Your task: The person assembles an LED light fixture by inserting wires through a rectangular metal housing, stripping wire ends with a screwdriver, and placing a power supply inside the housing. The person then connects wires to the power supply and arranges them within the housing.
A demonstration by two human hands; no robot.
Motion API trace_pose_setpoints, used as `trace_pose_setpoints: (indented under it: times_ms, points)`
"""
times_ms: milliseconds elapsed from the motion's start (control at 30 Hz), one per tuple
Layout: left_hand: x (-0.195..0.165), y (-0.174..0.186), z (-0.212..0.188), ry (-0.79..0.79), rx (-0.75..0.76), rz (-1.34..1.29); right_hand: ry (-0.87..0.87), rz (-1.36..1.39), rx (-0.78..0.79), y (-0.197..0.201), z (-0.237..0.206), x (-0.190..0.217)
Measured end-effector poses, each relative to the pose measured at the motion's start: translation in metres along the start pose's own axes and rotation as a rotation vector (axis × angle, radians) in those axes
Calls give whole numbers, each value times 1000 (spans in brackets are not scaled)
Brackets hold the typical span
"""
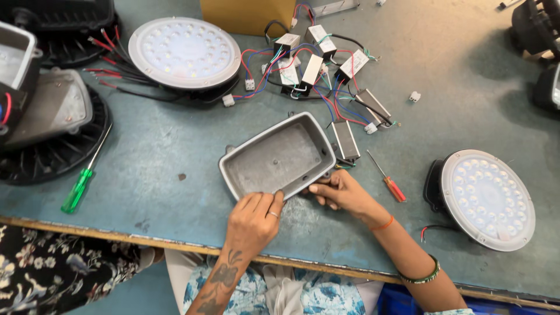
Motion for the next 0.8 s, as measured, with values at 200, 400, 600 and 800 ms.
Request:
trace_pose_setpoints:
  times_ms: [200, 400, 600, 800]
  points:
    - [-4, -2, 0, 48, -6, 24, -27, 24, -98, -11, -8, 5]
    - [-9, -3, -2, 75, -1, 48, 3, -33, -190, -17, -18, 15]
    - [-16, -6, 2, 91, -1, 90, 16, -123, -240, -17, -22, 18]
    - [-18, -3, 2, 0, -26, 46, -85, 145, 82, 0, -11, 11]
Point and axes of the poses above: each hand's wrist, its own z-axis towards the middle knuckle, its own y-axis out of the back of the hand, x = y × z, the point moved 2 cm from there along z, towards the middle knuckle, and after that the axes turned 7 degrees about -x, right-handed, at the moved point
